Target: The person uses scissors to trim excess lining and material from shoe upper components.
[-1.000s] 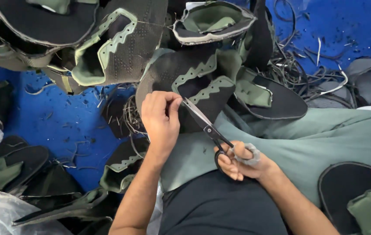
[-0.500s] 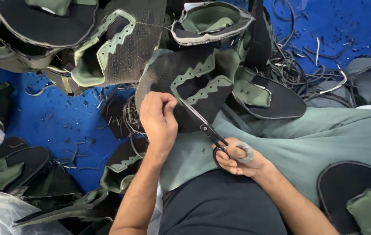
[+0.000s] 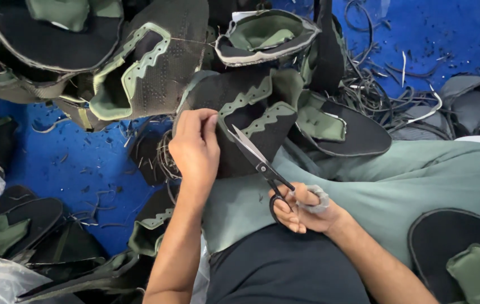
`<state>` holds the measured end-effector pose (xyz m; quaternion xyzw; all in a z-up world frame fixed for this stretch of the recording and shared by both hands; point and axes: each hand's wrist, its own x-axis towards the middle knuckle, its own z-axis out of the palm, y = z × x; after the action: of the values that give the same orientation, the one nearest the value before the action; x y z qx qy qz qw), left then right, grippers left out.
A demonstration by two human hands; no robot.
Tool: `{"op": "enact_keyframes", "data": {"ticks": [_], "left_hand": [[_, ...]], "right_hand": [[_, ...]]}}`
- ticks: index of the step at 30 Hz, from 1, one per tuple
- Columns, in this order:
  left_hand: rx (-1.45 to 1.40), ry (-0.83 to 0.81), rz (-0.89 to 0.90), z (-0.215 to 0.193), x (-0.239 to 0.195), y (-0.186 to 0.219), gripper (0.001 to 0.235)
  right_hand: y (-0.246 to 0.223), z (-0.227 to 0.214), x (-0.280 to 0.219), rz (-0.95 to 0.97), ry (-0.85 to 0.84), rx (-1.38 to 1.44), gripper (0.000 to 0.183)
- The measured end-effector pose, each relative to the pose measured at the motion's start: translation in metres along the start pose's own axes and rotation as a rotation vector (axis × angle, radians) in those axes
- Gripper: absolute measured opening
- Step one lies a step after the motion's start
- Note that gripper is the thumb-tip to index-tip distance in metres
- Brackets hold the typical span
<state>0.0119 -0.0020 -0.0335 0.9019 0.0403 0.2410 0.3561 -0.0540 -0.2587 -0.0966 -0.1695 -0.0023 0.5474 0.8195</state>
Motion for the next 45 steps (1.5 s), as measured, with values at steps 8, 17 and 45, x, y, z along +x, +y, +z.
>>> {"op": "enact_keyframes", "data": {"ticks": [8, 17, 45], "left_hand": [[-0.080, 0.048, -0.001, 0.007, -0.010, -0.020, 0.009], [-0.252, 0.209, -0.204, -0.009, -0.031, -0.033, 0.041], [-0.172, -0.429, 0.141, -0.079, -0.043, -0.017, 0.048]], "right_hand": [[-0.001, -0.021, 0.022, 0.011, 0.035, 0.092, 0.040], [-0.009, -0.009, -0.006, -0.042, -0.071, 0.037, 0.051], [0.009, -0.004, -0.005, -0.080, 0.017, -0.517, 0.062]]}}
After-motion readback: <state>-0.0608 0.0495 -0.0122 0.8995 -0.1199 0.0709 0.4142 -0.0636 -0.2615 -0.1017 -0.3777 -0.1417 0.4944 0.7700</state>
